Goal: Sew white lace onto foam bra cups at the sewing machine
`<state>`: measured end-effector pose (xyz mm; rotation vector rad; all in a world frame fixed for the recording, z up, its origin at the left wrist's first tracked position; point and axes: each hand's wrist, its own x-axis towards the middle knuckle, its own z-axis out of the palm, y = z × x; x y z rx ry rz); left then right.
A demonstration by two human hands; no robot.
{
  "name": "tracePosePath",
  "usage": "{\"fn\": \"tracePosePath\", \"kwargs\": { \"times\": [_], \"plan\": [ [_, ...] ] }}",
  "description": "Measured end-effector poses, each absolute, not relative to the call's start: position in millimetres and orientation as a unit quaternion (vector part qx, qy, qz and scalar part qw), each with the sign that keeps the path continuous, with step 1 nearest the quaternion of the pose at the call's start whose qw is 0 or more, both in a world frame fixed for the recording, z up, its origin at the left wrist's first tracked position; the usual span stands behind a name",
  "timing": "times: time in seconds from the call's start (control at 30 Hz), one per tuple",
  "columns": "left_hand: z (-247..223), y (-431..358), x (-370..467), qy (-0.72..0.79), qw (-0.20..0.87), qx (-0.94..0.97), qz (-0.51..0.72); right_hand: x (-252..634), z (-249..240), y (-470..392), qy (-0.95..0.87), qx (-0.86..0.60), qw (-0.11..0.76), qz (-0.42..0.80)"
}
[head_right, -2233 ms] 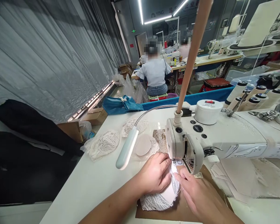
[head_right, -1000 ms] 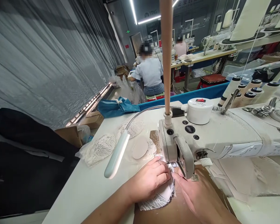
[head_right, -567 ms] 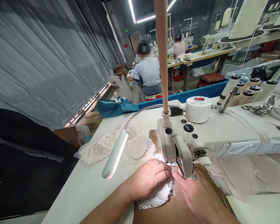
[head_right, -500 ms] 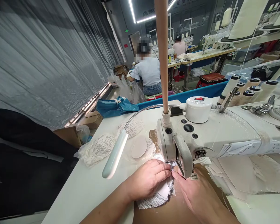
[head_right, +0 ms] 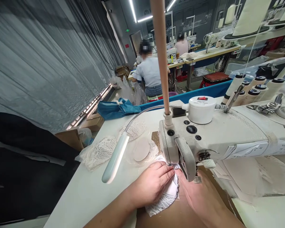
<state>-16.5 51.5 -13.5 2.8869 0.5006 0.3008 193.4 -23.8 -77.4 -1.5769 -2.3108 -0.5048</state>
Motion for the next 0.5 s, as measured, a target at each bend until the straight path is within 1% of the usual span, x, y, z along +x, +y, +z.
{"fn": "tracePosePath", "kwargs": {
  "times": [0.13,0.27,0.5],
  "plan": [
    [-13,54,-16,0.178,0.094,0.975,0.098,191,-85,-25,-0.790,-0.570,0.165,-0.151],
    [-12,56,-17,0.186,0.081,0.974,0.105,194,-81,-24,-0.795,-0.558,0.183,-0.148],
    [-6,59,-14,0.185,0.086,0.975,0.092,205,-75,-24,-0.813,-0.536,0.180,-0.138]
  ]
}}
